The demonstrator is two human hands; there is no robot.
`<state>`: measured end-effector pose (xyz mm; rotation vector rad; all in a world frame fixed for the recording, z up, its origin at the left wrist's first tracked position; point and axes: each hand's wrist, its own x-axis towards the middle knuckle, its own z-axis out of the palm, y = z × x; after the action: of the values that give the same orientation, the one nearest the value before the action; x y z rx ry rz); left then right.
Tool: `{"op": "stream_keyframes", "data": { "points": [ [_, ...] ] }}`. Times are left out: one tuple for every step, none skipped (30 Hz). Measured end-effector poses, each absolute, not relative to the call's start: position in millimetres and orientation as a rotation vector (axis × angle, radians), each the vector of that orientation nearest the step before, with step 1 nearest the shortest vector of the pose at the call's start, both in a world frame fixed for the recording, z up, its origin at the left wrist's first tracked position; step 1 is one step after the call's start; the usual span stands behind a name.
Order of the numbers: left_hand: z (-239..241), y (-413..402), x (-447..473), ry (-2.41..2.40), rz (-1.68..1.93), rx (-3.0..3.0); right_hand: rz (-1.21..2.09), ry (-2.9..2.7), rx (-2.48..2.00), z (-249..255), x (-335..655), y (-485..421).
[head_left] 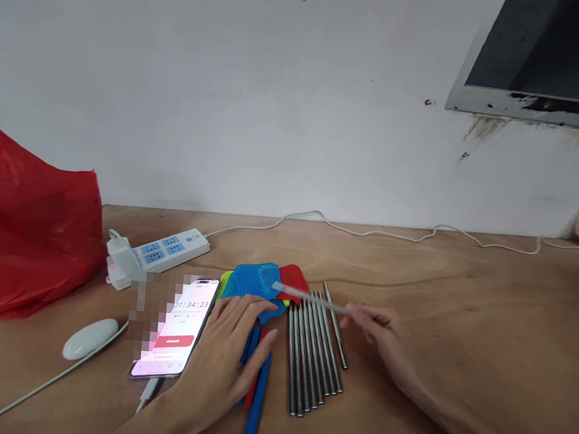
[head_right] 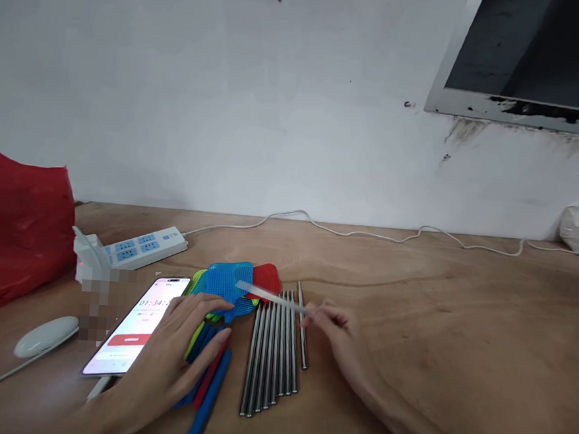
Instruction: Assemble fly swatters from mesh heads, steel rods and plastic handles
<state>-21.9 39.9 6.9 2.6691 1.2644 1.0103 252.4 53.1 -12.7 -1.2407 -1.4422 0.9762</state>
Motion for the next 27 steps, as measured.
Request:
{"op": "stream_keyframes", "data": {
  "points": [
    [7.8,41.0,-22.3,1.299,1.012,2.654,1.003,-1.253,-1.255,-13.7,255.9,56.0],
    [8.3,41.9,-22.4,1.326,0.985,2.650,1.041,-1.104,-1.238,-14.4,259.3,58.8],
    [8.2,42.5,-22.2,1.342,0.938,2.659,1.069,-0.985,-1.207,-14.8,262.2,61.1],
    [7.7,42.8,-21.7,1.349,0.879,2.675,1.095,-0.903,-1.169,-14.6,264.3,63.0],
    [6.8,42.7,-21.0,1.347,0.815,2.698,1.118,-0.852,-1.136,-14.0,265.4,64.2],
    [5.8,42.2,-20.1,1.336,0.751,2.723,1.136,-0.818,-1.117,-13.2,265.5,64.9],
    [4.8,41.4,-19.3,1.318,0.699,2.747,1.160,-0.799,-1.110,-12.3,264.8,65.1],
    [3.9,40.5,-18.5,1.301,0.657,2.765,1.190,-0.793,-1.116,-11.5,263.4,64.8],
    [3.2,39.5,-17.8,1.285,0.623,2.774,1.216,-0.798,-1.128,-10.9,261.5,64.3],
    [2.7,38.6,-17.2,1.270,0.594,2.777,1.233,-0.813,-1.140,-10.5,259.5,63.6],
    [2.5,37.8,-16.7,1.256,0.570,2.776,1.242,-0.833,-1.148,-10.5,257.6,62.9],
    [2.5,37.1,-16.1,1.247,0.560,2.773,1.247,-0.856,-1.152,-10.7,255.9,62.2],
    [2.6,36.5,-15.6,1.237,0.553,2.769,1.247,-0.878,-1.155,-11.0,254.6,61.4],
    [2.7,36.0,-15.0,1.227,0.550,2.765,1.248,-0.895,-1.161,-11.4,253.6,60.7],
    [2.9,35.5,-14.3,1.215,0.542,2.761,1.253,-0.912,-1.173,-11.8,252.8,60.1],
    [3.1,35.0,-13.7,1.208,0.531,2.755,1.263,-0.935,-1.188,-12.1,252.1,59.5],
    [3.3,34.4,-13.2,1.202,0.516,2.749,1.271,-0.963,-1.205,-12.4,251.4,59.0],
    [3.6,33.8,-12.8,1.199,0.502,2.742,1.273,-0.994,-1.220,-12.6,250.7,58.7],
    [3.8,33.2,-12.5,1.195,0.489,2.737,1.275,-1.026,-1.232,-12.8,250.0,58.4],
    [4.0,32.7,-12.3,1.196,0.487,2.729,1.276,-1.058,-1.241,-13.1,249.3,58.4],
    [4.2,32.3,-12.3,1.195,0.489,2.719,1.278,-1.088,-1.252,-13.4,248.7,58.5],
    [4.4,32.0,-12.3,1.196,0.504,2.702,1.283,-1.112,-1.263,-13.8,248.5,58.7],
    [4.6,31.9,-12.4,1.191,0.526,2.677,1.293,-1.131,-1.273,-14.5,248.6,59.0],
    [4.8,31.9,-12.5,1.186,0.550,2.641,1.313,-1.144,-1.274,-15.3,249.0,59.3],
    [5.1,32.0,-12.6,1.181,0.577,2.599,1.341,-1.147,-1.265,-16.2,249.8,59.7],
    [5.5,32.2,-12.7,1.177,0.605,2.554,1.373,-1.141,-1.249,-17.3,250.8,60.1],
    [5.7,32.3,-12.8,1.171,0.625,2.508,1.407,-1.128,-1.230,-18.5,251.9,60.4]
  ]
}}
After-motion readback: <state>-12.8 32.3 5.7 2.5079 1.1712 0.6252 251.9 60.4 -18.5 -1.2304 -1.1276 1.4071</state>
